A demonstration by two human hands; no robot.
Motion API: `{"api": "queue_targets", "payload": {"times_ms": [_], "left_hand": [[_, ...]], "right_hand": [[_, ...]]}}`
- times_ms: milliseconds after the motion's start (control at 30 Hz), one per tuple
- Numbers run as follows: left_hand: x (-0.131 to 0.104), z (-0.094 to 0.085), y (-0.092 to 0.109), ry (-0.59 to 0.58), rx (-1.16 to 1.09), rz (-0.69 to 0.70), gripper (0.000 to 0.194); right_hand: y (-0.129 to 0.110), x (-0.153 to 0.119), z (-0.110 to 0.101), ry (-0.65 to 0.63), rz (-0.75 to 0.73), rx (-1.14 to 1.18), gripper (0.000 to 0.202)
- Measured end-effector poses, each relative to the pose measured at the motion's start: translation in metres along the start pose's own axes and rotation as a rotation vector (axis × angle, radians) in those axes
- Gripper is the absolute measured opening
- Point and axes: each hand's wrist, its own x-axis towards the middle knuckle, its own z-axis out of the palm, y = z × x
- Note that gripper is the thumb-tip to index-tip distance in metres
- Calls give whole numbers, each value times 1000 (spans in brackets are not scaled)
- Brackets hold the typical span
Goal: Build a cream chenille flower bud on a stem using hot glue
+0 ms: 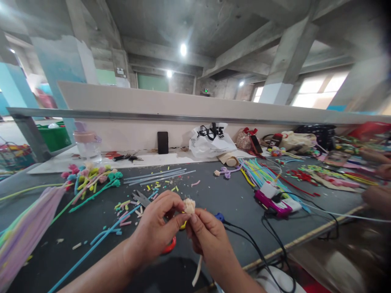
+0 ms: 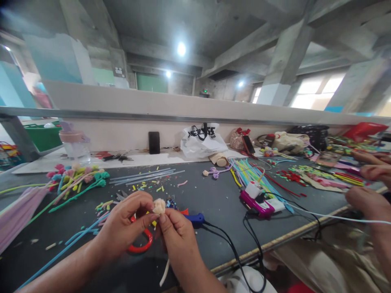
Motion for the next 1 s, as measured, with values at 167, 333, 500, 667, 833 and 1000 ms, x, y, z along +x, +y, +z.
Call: {"api": "queue_targets", "payload": {"times_ms": [167, 333, 500, 667, 833, 1000], "left_hand": [[-1, 1, 1, 26, -56, -27, 10], [-3, 4, 4, 34, -153, -149, 14], [-2, 4, 8, 36, -44, -101, 17], [-4, 5, 7, 2, -9, -63, 19], [-4, 4, 7, -29, -16, -25, 21], [-2, 0, 7, -86, -39, -20, 23]], "right_hand": [[3, -1, 0, -5, -25, -27, 42], [5, 0, 1, -12, -11, -17, 42], [3, 1, 1, 27, -3, -6, 39], [6, 3, 1, 15, -27, 57, 36], [4, 4, 0, 37, -77, -3, 33], [4, 2, -1, 50, -110, -61, 30]]}}
